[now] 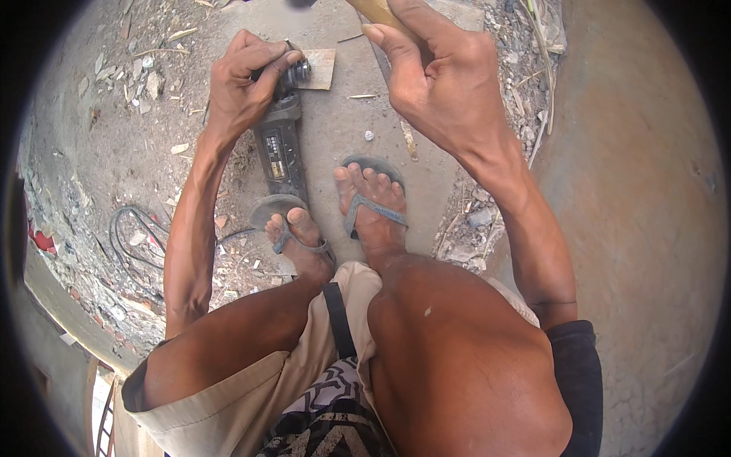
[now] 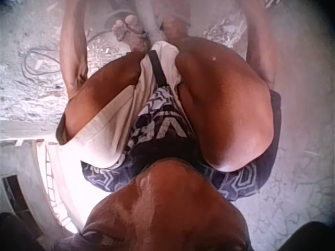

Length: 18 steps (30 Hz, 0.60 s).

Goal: The person disassembles a handheld power tool, removes a small metal pin, and uses a hammer to tap the pin and tool components. The person then reassembles the tool and continues tapping with the hammer.

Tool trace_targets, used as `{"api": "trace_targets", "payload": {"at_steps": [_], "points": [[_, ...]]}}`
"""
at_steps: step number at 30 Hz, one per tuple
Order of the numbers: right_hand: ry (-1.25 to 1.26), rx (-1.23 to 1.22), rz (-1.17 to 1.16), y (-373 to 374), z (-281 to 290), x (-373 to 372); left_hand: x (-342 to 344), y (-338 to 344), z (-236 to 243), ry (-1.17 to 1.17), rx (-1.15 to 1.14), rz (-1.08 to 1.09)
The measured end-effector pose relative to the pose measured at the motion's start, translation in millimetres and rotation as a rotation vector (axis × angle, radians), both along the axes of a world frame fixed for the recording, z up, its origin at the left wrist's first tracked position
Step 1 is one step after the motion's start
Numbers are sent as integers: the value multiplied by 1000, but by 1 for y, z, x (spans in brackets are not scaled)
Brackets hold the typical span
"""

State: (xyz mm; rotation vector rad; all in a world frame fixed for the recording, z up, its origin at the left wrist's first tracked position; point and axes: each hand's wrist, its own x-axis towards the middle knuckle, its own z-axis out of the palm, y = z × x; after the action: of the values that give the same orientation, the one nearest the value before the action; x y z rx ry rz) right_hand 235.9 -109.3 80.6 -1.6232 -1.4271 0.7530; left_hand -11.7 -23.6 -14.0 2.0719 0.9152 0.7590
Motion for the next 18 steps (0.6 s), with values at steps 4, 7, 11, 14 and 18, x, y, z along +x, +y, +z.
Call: {"api": "trace_targets", "payload": {"at_steps": [4,7,11,14,18], "points": [[-86,-123,-12,-4,7,0,1,1,4,49,34,-20],[-41,-41,-25,-7,-4,-3,2,3,7,71,69,-62],[-69,-147,68,-3,12,-7,4,4,12,80,108,-88],[-113,-33,165,7,15,-5,4,4,14,88,129,-105],[-118,211,58,5,13,-6,-1,2,13,137,109,-100]]}}
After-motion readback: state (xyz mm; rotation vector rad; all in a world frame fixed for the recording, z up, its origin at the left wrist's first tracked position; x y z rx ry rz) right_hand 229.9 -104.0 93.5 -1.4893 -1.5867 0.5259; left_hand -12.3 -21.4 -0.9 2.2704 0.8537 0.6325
